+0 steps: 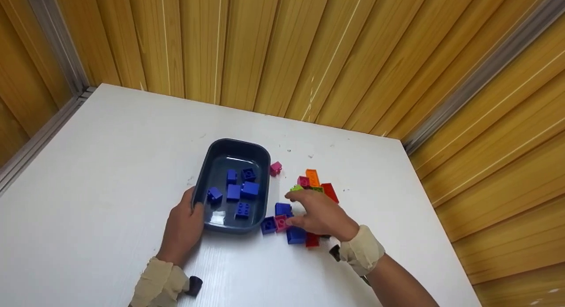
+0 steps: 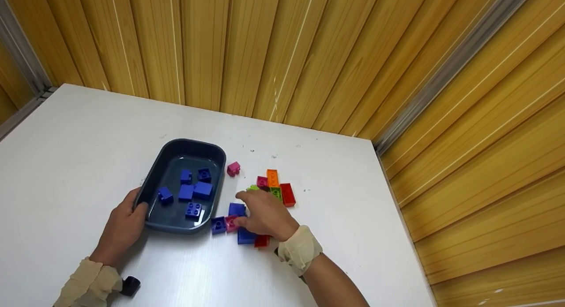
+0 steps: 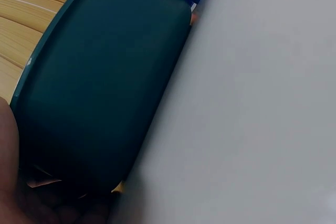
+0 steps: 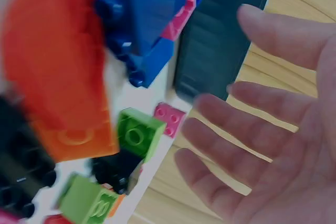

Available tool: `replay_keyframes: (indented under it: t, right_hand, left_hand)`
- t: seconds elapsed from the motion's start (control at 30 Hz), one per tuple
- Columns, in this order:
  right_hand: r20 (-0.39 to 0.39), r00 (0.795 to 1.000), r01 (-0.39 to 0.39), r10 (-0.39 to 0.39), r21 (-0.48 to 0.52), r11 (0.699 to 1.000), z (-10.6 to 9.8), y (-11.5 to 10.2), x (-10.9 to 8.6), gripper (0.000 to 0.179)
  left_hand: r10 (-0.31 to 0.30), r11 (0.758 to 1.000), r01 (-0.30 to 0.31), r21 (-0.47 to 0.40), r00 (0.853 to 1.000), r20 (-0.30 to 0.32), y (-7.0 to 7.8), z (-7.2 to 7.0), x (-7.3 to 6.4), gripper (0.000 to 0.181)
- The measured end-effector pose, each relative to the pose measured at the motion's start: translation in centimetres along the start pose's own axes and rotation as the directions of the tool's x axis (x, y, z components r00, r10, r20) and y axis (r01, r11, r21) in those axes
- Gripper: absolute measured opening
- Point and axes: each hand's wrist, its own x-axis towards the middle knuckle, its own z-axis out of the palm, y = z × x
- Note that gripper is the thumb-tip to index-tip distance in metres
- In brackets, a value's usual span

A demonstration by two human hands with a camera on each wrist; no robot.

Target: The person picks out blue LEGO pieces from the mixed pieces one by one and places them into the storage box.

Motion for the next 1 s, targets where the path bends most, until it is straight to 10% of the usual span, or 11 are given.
replay_keyframes:
  t: [0.73,1.0]
  right_hand:
    - [0.083,0.990,0.132,-0.117,-0.199,0.971,2.9,1.2,-3.4,0.046]
    - [0.090,0.990,0.119,-0.108,-0.129,0.984,2.1,1.0,-3.4,0.039]
  left_hand:
    - [-0.016,1.000,0.016,-0.001,1.000,0.009,-0.2,0.1,0.1,0.052]
    - [-0.006,1.000,0.006,-0.001,1.000,0.005,-0.2,0.1,0.1,0.052]
